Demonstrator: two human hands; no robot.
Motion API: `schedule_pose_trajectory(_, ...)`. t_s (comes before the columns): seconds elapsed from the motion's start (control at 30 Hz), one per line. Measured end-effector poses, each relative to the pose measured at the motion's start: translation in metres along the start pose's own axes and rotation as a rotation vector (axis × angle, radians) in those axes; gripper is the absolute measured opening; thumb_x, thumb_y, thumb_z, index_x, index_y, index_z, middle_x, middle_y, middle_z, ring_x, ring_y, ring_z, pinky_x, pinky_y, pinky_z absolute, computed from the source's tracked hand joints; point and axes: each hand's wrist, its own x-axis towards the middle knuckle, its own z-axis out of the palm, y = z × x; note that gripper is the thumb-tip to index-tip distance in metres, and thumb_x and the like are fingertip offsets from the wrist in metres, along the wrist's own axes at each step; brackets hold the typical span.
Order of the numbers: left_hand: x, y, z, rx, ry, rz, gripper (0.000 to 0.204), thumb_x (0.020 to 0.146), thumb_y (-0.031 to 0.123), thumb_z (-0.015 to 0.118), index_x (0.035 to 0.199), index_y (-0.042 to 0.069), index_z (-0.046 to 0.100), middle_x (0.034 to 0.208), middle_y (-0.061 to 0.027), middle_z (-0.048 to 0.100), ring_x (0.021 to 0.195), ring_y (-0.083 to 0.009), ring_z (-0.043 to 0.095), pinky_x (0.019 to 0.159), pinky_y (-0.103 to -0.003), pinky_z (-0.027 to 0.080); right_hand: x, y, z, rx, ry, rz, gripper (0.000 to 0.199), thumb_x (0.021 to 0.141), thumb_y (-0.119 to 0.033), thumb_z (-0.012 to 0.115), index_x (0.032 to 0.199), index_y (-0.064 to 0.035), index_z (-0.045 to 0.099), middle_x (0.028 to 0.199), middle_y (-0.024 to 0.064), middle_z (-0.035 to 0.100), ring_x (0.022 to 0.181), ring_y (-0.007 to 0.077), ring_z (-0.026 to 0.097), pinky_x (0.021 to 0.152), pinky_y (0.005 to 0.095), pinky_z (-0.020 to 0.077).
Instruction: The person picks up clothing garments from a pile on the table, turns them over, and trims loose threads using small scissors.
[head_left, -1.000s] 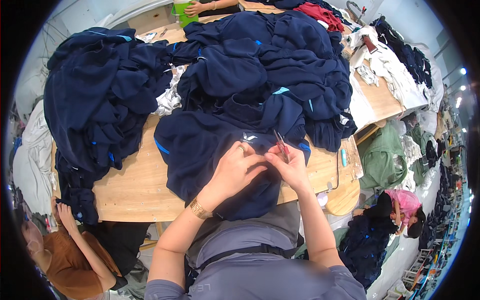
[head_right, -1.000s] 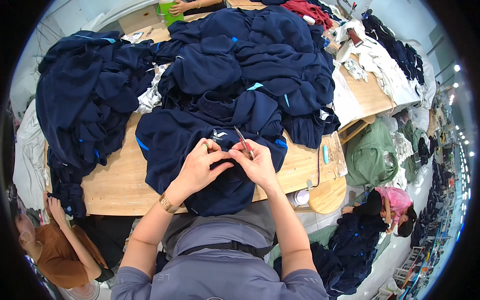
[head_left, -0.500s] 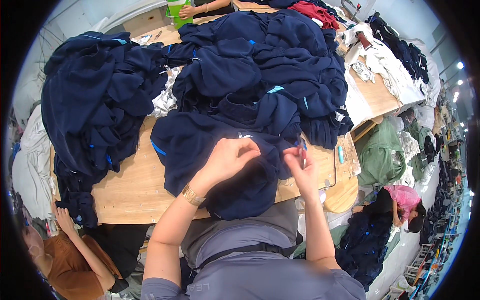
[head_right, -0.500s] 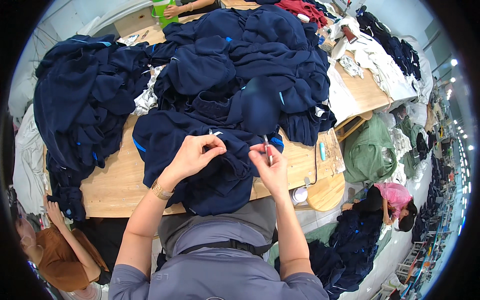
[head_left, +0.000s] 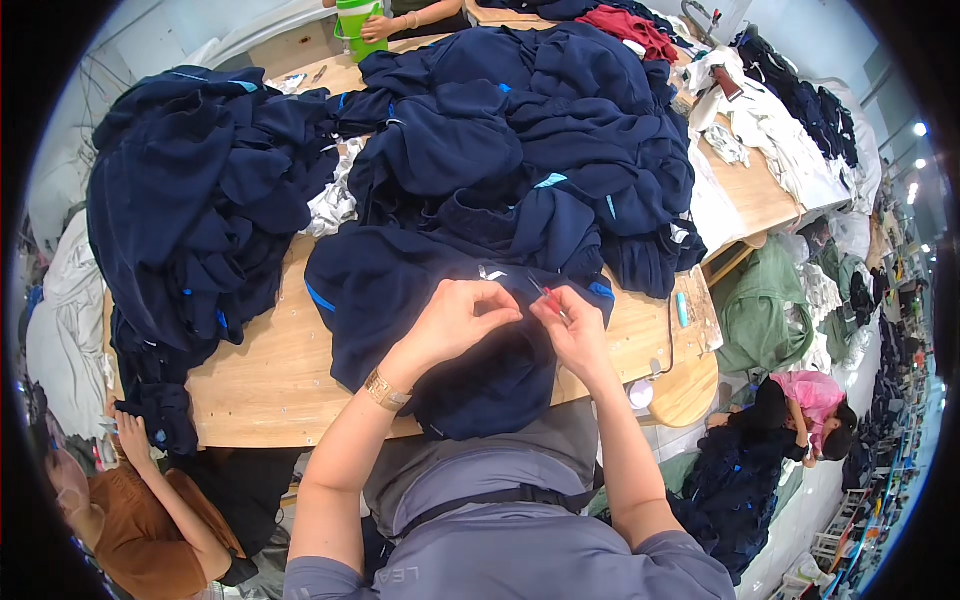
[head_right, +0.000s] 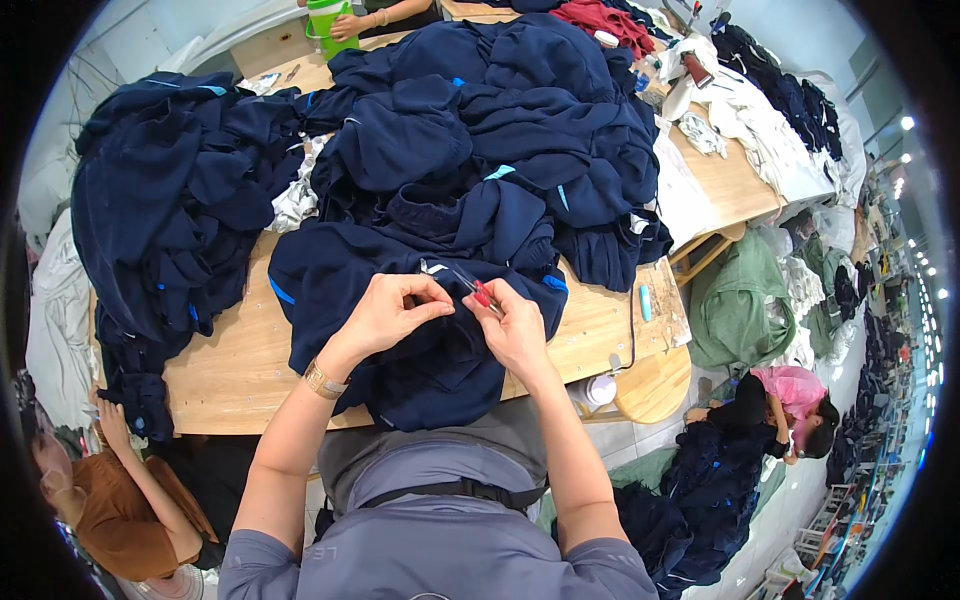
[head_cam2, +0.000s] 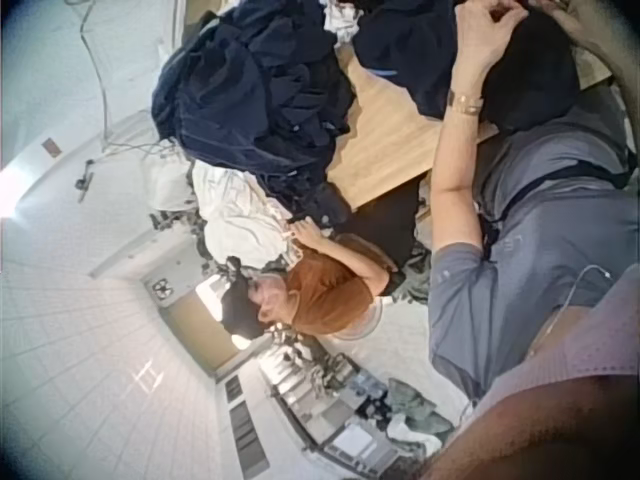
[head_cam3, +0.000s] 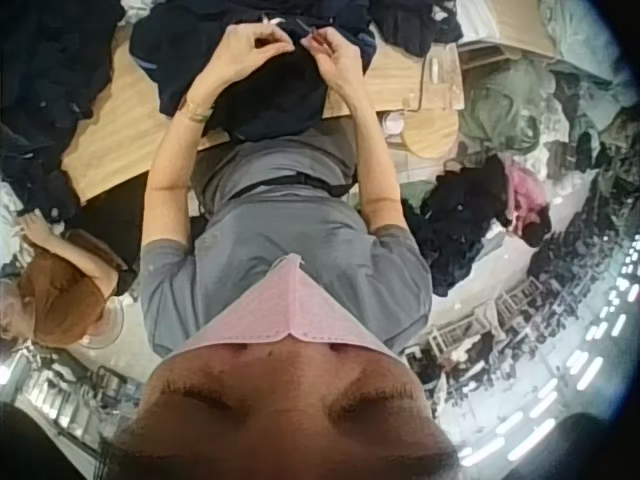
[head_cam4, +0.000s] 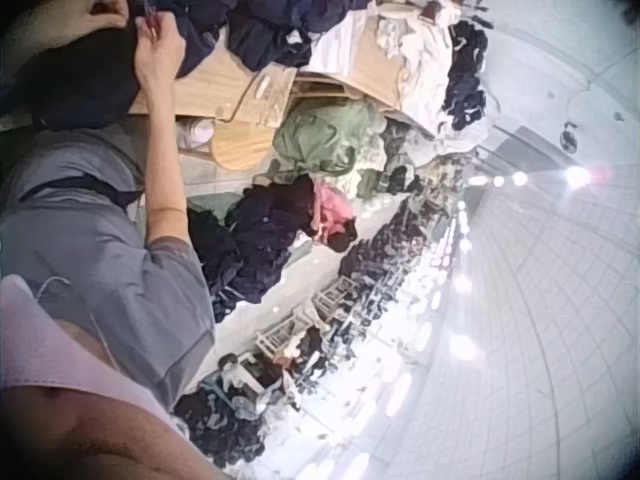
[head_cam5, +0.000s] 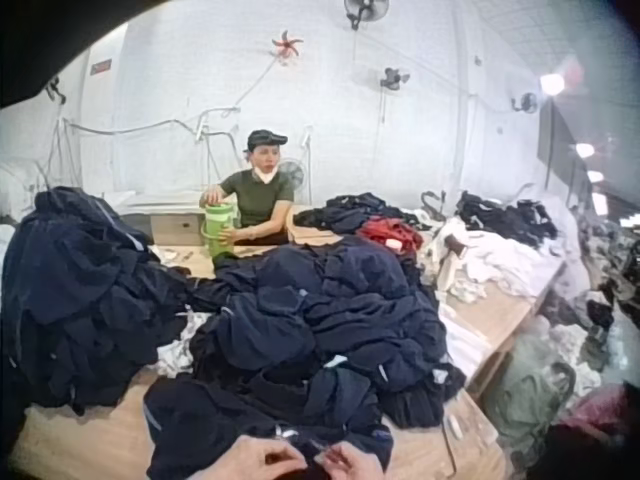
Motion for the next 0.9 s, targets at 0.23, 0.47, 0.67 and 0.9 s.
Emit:
schedule_pose_trajectory(0.23, 0.004, -0.001, 0.004, 0.388, -0.043, 0.307, 0.014, 0.076, 0.017, 0.067, 0.081, 0.004, 0.069, 0.077, -0.0101, 0.067, 0.073, -0.0265, 0.063, 0.069, -0.033, 0.049, 0.003, -0.012, 0.002, 0.213, 0.009, 0.02, 0.016, 0.088, -0.015, 0.06, 0.083, 0.0006, 0.059, 0.064, -0.0003, 0.058, 0.058, 0.0069, 0.05, 0.056, 0.0228, 0.0411)
schedule_pose_trajectory(0.47, 0.006, -0.008, 0.001, 0.105, -0.021, 0.034, 0.017, 0.081, 0.017, 0.064, 0.084, 0.001, 0.066, 0.072, -0.0126, 0.065, 0.066, -0.0236, 0.063, 0.062, -0.031, 0.047, -0.017, -0.005, -0.008, 0.36, -0.003, 0.26, 0.028, 0.093, -0.023, 0.054, 0.078, -0.0005, 0.059, 0.066, -0.0046, 0.05, 0.062, 0.0019, 0.039, 0.055, 0.0192, 0.0317)
schedule_pose_trajectory(0.67, 0.004, -0.013, 0.002, 0.101, -0.009, 0.128, 0.015, 0.085, 0.013, 0.061, 0.082, -0.002, 0.06, 0.069, -0.0105, 0.061, 0.059, -0.0165, 0.057, 0.056, -0.027, 0.043, -0.033, 0.005, -0.018, 0.028, -0.07, 0.086, 0.035, 0.09, -0.032, 0.056, 0.072, -0.0021, 0.055, 0.053, 0.0044, 0.046, 0.049, 0.0124, 0.04, 0.047, 0.0281, 0.0324)
schedule_pose_trajectory(0.9, 0.004, -0.011, 0.003, 0.097, -0.019, 0.167, 0.016, 0.087, 0.012, 0.058, 0.083, -0.003, 0.056, 0.069, -0.0121, 0.059, 0.059, -0.0194, 0.055, 0.057, -0.03, 0.042, -0.028, -0.002, -0.024, -0.484, -0.134, -0.112, 0.041, 0.082, -0.045, 0.061, 0.066, -0.0081, 0.055, 0.049, 0.0096, 0.051, 0.048, 0.0299, 0.054, 0.045, 0.0378, 0.039)
